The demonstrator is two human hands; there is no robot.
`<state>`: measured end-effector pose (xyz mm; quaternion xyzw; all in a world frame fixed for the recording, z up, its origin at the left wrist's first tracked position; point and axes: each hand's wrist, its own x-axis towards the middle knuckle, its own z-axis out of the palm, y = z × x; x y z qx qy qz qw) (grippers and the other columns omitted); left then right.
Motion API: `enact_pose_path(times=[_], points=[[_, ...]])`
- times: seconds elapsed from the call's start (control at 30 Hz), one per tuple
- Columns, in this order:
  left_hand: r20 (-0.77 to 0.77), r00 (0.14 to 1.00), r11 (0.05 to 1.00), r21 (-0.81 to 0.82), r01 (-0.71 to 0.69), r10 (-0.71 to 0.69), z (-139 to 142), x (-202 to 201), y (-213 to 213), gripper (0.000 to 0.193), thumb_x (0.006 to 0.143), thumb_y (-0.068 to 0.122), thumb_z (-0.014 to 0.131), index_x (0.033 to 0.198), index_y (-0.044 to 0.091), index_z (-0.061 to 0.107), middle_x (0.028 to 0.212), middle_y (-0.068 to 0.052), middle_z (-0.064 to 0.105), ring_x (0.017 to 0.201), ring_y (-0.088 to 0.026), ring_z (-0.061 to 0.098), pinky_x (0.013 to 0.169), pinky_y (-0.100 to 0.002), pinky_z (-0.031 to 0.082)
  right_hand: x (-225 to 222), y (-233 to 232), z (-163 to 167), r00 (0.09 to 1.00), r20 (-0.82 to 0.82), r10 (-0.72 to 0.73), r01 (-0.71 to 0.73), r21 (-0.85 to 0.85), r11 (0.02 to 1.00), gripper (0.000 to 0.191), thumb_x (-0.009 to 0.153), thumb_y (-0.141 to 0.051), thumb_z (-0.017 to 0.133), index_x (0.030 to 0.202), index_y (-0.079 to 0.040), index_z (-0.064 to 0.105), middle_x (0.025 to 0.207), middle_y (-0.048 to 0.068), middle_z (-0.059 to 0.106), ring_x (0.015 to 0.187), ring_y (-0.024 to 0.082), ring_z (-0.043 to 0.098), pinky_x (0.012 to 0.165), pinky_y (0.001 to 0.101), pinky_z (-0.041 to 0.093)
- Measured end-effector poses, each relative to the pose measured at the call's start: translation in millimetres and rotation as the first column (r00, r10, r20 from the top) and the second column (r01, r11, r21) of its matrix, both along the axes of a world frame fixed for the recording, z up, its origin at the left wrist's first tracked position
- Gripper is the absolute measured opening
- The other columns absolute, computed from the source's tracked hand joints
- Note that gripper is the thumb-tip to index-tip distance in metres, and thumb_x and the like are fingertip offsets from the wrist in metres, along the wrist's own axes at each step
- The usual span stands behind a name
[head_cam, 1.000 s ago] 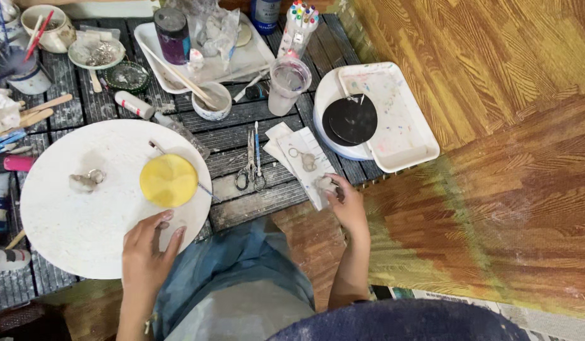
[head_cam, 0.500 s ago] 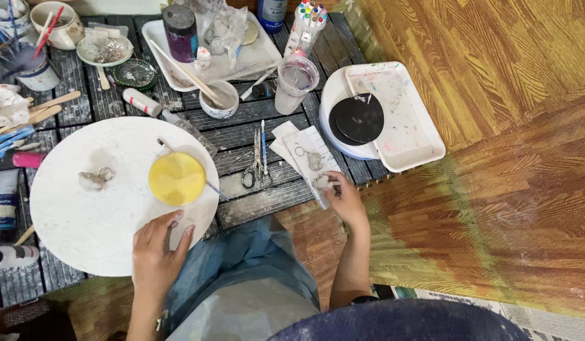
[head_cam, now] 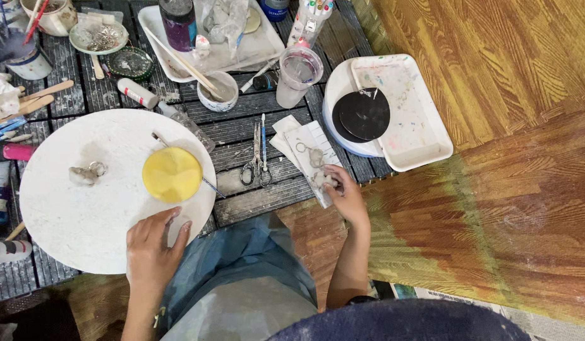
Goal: The person shapes small clay figures on a rotating work surface. They use a yellow sponge to smooth the surface and a small tool to add details. The person handles multiple small clay pieces, shaping and refining them throughout the clip.
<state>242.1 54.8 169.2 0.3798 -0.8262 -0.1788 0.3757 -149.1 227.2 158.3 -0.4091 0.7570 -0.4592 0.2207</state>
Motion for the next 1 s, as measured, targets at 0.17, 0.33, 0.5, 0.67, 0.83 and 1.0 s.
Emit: enact_pose_path(times=[0.17, 0.33, 0.5, 0.67, 0.83, 1.0], points=[[0.014, 1.0, 1.0, 0.0, -0.017, 0.017, -2, -4, 2, 0.031, 0.088, 0.019, 0.08, 0.116, 0.01, 0.07, 0.109, -0.006, 0.072, 0.101, -0.026, 0.067, 0.095, -0.041, 0.048, -5, 5, -9, 0.957, 0.259, 0.128, -0.107, -0.091, 0.99, 0.053, 0.091, 0.01, 0.065, 0.141, -0.005, 0.056, 0.133, 0.011, 0.067, 0.123, 0.023, 0.062, 0.1, 0.0342, 0.052], [0.044, 0.999, 1.0, -0.006, -0.027, 0.027, -2, -11, 1, 0.031, 0.088, 0.019, 0.08, 0.116, 0.009, 0.071, 0.109, -0.007, 0.072, 0.101, -0.026, 0.066, 0.096, -0.041, 0.047, -19, 9, -8, 0.983, 0.184, -0.004, 0.007, -0.015, 1.0, 0.052, 0.091, 0.008, 0.064, 0.141, -0.005, 0.056, 0.137, 0.011, 0.065, 0.125, 0.022, 0.061, 0.102, 0.035, 0.054], [0.033, 0.999, 1.0, -0.006, -0.031, 0.031, 1, -13, 3, 0.03, 0.089, 0.019, 0.079, 0.115, 0.009, 0.071, 0.109, -0.007, 0.072, 0.1, -0.026, 0.066, 0.096, -0.041, 0.047, -26, 5, -9, 0.991, 0.109, -0.083, 0.09, -0.054, 0.995, 0.063, 0.089, 0.003, 0.065, 0.148, -0.008, 0.045, 0.137, 0.014, 0.065, 0.123, 0.025, 0.064, 0.103, 0.0384, 0.056], [0.029, 0.999, 1.0, 0.0, -0.024, 0.024, 2, -14, -1, 0.03, 0.087, 0.017, 0.08, 0.114, 0.008, 0.072, 0.107, -0.008, 0.072, 0.1, -0.027, 0.066, 0.094, -0.041, 0.048, -38, 3, -15, 0.973, 0.144, -0.18, 0.201, -0.146, 0.969, 0.065, 0.091, 0.001, 0.061, 0.151, -0.009, 0.038, 0.142, 0.015, 0.057, 0.125, 0.027, 0.063, 0.101, 0.0388, 0.057], [-0.095, 0.994, 0.997, 0.055, 0.053, -0.047, 9, -14, -3, 0.042, 0.084, 0.015, 0.079, 0.123, 0.004, 0.066, 0.119, -0.014, 0.068, 0.11, -0.033, 0.063, 0.096, -0.043, 0.049, -49, 4, -16, 0.971, -0.033, -0.237, 0.204, -0.401, 0.893, 0.044, 0.107, -0.003, 0.059, 0.149, -0.003, 0.044, 0.132, 0.017, 0.062, 0.117, 0.02, 0.061, 0.097, 0.0297, 0.053], [-0.134, 0.99, 0.999, 0.002, -0.046, 0.046, 36, 22, -51, 0.052, 0.081, 0.017, 0.082, 0.127, 0.005, 0.062, 0.127, -0.015, 0.066, 0.118, -0.036, 0.061, 0.102, -0.044, 0.048, 11, -61, -16, 0.916, -0.088, -0.392, 0.29, -0.531, 0.796, 0.032, 0.109, -0.007, 0.058, 0.14, -0.002, 0.048, 0.111, 0.011, 0.066, 0.103, 0.015, 0.065, 0.087, 0.0267, 0.051]])
